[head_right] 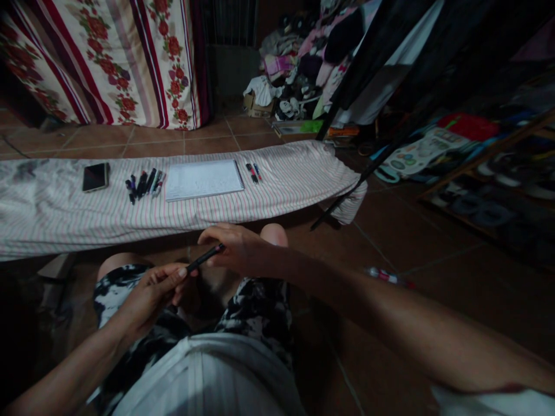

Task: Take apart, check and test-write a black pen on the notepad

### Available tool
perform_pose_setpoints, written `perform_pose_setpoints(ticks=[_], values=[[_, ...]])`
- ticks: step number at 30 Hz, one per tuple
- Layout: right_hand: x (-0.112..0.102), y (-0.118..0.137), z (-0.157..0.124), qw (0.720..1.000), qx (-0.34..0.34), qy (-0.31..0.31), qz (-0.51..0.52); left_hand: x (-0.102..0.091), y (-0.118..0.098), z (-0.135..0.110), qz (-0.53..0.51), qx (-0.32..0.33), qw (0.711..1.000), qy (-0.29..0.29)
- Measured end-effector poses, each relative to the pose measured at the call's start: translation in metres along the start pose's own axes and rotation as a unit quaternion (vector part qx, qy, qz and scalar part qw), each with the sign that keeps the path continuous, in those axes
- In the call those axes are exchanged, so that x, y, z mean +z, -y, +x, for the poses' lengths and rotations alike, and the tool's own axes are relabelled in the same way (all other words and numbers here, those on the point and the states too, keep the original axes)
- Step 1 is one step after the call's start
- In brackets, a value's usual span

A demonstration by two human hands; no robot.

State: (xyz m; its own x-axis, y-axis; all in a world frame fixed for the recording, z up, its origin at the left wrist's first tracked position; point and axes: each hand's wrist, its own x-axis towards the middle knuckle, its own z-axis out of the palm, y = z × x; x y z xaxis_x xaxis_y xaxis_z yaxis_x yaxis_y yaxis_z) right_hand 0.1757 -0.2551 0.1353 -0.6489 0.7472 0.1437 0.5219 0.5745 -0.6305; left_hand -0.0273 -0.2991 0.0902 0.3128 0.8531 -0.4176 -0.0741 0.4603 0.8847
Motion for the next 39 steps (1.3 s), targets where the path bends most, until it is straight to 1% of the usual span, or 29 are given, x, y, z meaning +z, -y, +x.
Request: perform_pose_setpoints(ticks=[1, 2, 5, 7, 9, 11, 14, 16, 18, 21, 23, 25, 27, 28, 30, 33, 35, 37, 39], values=[[0.000, -0.001, 0.001, 1.000, -0.005, 0.005, 0.002, 0.000, 0.000, 0.000, -0.002, 0.000, 1.000, 0.002], [0.000, -0.001, 0.001, 1.000, 0.004, 0.011, 0.009, 0.000, 0.000, 0.000, -0.002, 0.001, 1.000, 0.003], [0.001, 0.000, 0.002, 0.996, 0.074, 0.031, 0.038, 0.003, 0.001, -0.001, 0.010, 0.008, 1.000, -0.002], [0.003, 0.002, 0.002, 0.989, 0.124, 0.045, 0.058, 0.004, 0.001, -0.001, 0.012, 0.004, 1.000, -0.006], [0.004, 0.003, 0.002, 0.980, 0.161, 0.056, 0.100, 0.005, 0.002, -0.001, 0.002, -0.005, 1.000, -0.005], [0.004, 0.003, 0.002, 0.969, 0.188, 0.045, 0.151, 0.005, 0.002, -0.001, -0.018, -0.009, 1.000, 0.004], [0.004, 0.003, 0.002, 0.952, 0.213, 0.002, 0.221, 0.003, 0.002, 0.000, -0.062, -0.016, 0.998, 0.022], [0.003, 0.002, 0.003, 0.934, 0.225, -0.020, 0.276, 0.001, 0.002, 0.001, -0.096, -0.029, 0.995, 0.031], [0.003, 0.000, 0.003, 0.910, 0.236, -0.026, 0.340, 0.001, 0.001, 0.001, -0.123, -0.040, 0.991, 0.036], [0.008, -0.004, 0.001, 0.864, 0.245, -0.009, 0.440, 0.002, 0.000, 0.002, -0.164, -0.057, 0.984, 0.050], [0.015, -0.006, -0.001, 0.840, 0.228, 0.001, 0.493, 0.005, 0.000, 0.002, -0.192, -0.071, 0.977, 0.061], [0.023, -0.007, -0.003, 0.824, 0.203, -0.006, 0.530, 0.008, 0.000, 0.002, -0.216, -0.080, 0.971, 0.067], [0.031, -0.008, -0.003, 0.810, 0.193, -0.025, 0.554, 0.012, 0.001, 0.001, -0.225, -0.080, 0.969, 0.065], [0.035, -0.008, -0.003, 0.808, 0.191, -0.041, 0.555, 0.013, 0.002, 0.001, -0.222, -0.074, 0.970, 0.060], [0.042, -0.007, -0.001, 0.822, 0.194, -0.089, 0.527, 0.017, 0.005, 0.001, -0.197, -0.049, 0.978, 0.037], [0.051, -0.005, 0.003, 0.853, 0.227, -0.176, 0.436, 0.022, 0.012, 0.003, -0.122, 0.024, 0.992, -0.035], [0.055, -0.003, 0.005, 0.862, 0.248, -0.220, 0.384, 0.025, 0.015, 0.005, -0.076, 0.067, 0.992, -0.075], [0.057, -0.001, 0.006, 0.863, 0.249, -0.223, 0.380, 0.028, 0.016, 0.006, -0.067, 0.080, 0.991, -0.080], [0.058, 0.000, 0.004, 0.851, 0.228, -0.202, 0.429, 0.029, 0.015, 0.006, -0.096, 0.064, 0.991, -0.060]])
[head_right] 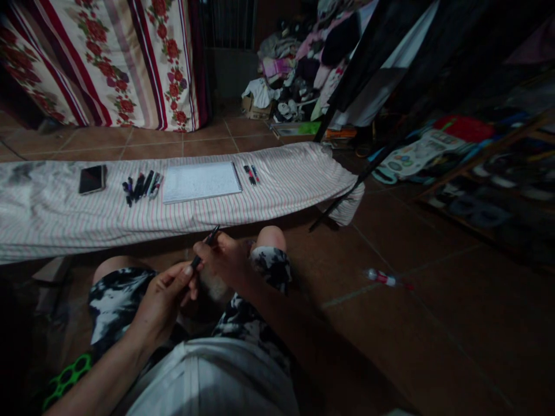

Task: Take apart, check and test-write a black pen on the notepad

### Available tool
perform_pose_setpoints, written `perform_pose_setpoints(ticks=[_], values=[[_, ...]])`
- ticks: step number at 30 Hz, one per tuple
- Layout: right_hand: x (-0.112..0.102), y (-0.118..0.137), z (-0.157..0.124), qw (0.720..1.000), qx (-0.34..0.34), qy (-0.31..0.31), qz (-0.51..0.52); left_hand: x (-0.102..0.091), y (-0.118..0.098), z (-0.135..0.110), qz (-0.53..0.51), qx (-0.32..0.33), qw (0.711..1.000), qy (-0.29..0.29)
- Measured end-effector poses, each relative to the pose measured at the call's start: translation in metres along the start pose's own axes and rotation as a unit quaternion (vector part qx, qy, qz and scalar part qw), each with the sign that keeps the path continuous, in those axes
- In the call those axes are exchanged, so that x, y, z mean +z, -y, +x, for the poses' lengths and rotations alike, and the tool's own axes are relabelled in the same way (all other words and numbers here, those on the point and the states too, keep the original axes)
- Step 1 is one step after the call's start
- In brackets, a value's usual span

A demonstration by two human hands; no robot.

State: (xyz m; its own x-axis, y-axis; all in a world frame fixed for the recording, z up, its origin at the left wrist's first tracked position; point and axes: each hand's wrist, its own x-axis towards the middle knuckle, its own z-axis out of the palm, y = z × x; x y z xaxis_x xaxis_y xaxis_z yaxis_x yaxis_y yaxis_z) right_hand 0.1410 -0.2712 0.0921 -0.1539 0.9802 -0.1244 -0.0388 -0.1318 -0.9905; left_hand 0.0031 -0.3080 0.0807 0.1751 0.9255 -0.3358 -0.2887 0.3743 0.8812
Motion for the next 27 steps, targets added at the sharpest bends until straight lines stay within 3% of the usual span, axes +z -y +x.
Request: perform_pose_setpoints(ticks=[6, 9, 15, 21, 27], values=[[-0.012, -0.002, -0.004, 0.989, -0.005, 0.042, 0.145, 0.000, -0.007, -0.001, -0.109, -0.082, 0.990, 0.038], [-0.015, -0.005, -0.004, 0.987, -0.009, 0.039, 0.157, 0.002, -0.006, -0.001, -0.127, -0.098, 0.986, 0.048], [-0.007, -0.007, -0.003, 0.985, -0.006, -0.034, 0.169, 0.007, -0.006, -0.002, -0.114, -0.091, 0.989, 0.022], [-0.011, -0.007, -0.005, 0.975, -0.005, 0.058, 0.215, 0.003, -0.006, -0.002, -0.147, -0.108, 0.982, 0.047], [-0.016, -0.009, -0.003, 0.987, -0.006, 0.015, 0.160, 0.004, -0.004, -0.003, -0.149, -0.117, 0.980, 0.054]])
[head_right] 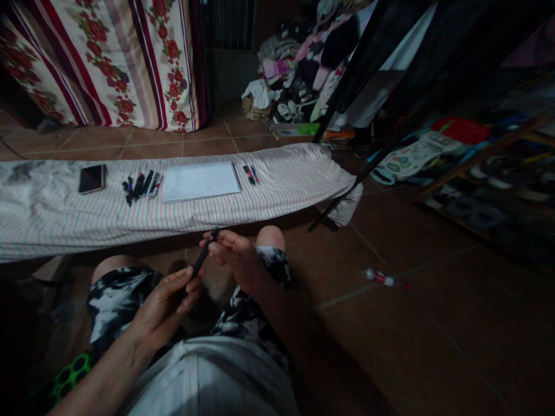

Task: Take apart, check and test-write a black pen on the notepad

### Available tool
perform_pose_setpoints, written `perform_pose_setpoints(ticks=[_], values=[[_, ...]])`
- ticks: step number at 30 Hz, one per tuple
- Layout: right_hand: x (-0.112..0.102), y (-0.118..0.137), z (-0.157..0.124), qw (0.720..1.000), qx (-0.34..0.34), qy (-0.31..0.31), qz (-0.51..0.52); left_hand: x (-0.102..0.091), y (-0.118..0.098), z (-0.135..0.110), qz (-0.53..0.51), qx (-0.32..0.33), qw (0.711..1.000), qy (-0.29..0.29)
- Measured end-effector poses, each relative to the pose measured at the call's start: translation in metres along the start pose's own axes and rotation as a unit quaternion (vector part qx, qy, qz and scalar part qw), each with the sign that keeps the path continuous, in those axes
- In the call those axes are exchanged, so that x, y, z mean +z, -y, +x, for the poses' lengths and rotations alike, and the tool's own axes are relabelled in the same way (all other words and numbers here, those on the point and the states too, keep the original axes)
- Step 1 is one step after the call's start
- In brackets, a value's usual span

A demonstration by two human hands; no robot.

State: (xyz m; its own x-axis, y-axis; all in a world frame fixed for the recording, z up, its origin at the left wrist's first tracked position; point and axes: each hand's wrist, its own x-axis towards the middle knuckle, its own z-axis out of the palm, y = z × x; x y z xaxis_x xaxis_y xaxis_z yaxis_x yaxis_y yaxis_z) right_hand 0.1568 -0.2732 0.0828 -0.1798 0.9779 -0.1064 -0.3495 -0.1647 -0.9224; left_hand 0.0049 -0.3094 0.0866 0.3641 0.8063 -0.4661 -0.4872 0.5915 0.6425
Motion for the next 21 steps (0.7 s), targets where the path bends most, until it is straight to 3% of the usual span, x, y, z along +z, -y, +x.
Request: perform_pose_setpoints(ticks=[4, 11, 18, 21], values=[[0.0045, 0.0013, -0.0003, 0.999, -0.018, -0.024, 0.015, 0.0028, 0.0005, -0.0010, 0.000, 0.003, 1.000, 0.011], [0.0012, 0.0045, -0.0038, 0.997, 0.010, 0.059, 0.041, -0.0006, -0.0029, -0.0014, -0.020, -0.022, 0.999, 0.014], [0.0054, 0.0030, 0.0002, 0.999, -0.016, -0.030, -0.015, 0.0052, -0.0010, -0.0019, -0.004, -0.008, 1.000, 0.013], [0.0067, 0.0037, -0.0012, 1.000, -0.020, -0.003, -0.020, 0.0055, -0.0010, -0.0018, -0.016, -0.014, 1.000, 0.014]])
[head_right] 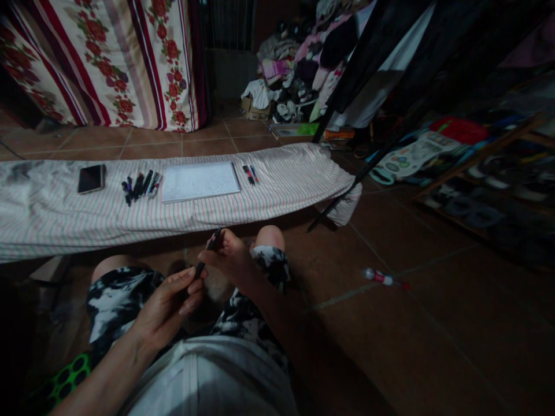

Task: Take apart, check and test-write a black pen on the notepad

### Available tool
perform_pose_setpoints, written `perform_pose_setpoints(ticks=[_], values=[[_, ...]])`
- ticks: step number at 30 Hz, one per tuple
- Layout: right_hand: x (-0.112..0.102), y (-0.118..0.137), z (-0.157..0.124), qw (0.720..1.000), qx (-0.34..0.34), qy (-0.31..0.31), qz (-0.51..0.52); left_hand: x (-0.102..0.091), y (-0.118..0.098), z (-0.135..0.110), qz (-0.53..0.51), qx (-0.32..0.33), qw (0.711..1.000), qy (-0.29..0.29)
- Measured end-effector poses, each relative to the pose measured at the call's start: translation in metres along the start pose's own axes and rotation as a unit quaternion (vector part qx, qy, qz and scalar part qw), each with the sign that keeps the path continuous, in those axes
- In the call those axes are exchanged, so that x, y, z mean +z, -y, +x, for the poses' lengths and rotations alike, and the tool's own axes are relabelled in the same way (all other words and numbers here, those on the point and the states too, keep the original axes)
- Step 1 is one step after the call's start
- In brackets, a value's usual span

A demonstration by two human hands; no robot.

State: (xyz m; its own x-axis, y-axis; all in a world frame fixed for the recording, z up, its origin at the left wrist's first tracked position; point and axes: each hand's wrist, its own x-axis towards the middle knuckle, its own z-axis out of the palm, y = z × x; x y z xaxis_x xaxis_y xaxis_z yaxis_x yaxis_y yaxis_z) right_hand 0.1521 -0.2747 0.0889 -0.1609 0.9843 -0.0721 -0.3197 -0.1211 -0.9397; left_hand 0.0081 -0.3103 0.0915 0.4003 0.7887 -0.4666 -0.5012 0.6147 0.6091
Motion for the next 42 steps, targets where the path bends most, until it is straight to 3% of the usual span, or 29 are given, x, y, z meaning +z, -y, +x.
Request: perform_pose_setpoints(ticks=[6, 14, 22, 29, 37, 42], values=[[-0.007, -0.001, -0.004, 0.998, 0.017, 0.058, 0.004, -0.006, -0.002, 0.001, -0.021, -0.021, 1.000, 0.005], [-0.001, -0.002, -0.003, 0.999, 0.016, -0.040, -0.018, 0.001, 0.002, 0.003, 0.011, 0.001, 1.000, 0.003], [-0.010, -0.006, -0.007, 0.999, 0.022, 0.027, 0.019, -0.005, 0.001, 0.005, -0.003, -0.018, 1.000, -0.002], [-0.006, -0.009, -0.005, 0.999, -0.002, -0.050, -0.005, -0.001, 0.006, 0.005, 0.015, -0.006, 1.000, -0.006], [-0.007, -0.005, -0.008, 1.000, 0.008, 0.004, 0.015, -0.005, 0.003, 0.006, -0.015, -0.020, 1.000, 0.006], [-0.007, -0.010, -0.007, 0.999, 0.026, -0.035, -0.001, -0.005, 0.005, 0.007, 0.002, -0.018, 1.000, -0.001]])
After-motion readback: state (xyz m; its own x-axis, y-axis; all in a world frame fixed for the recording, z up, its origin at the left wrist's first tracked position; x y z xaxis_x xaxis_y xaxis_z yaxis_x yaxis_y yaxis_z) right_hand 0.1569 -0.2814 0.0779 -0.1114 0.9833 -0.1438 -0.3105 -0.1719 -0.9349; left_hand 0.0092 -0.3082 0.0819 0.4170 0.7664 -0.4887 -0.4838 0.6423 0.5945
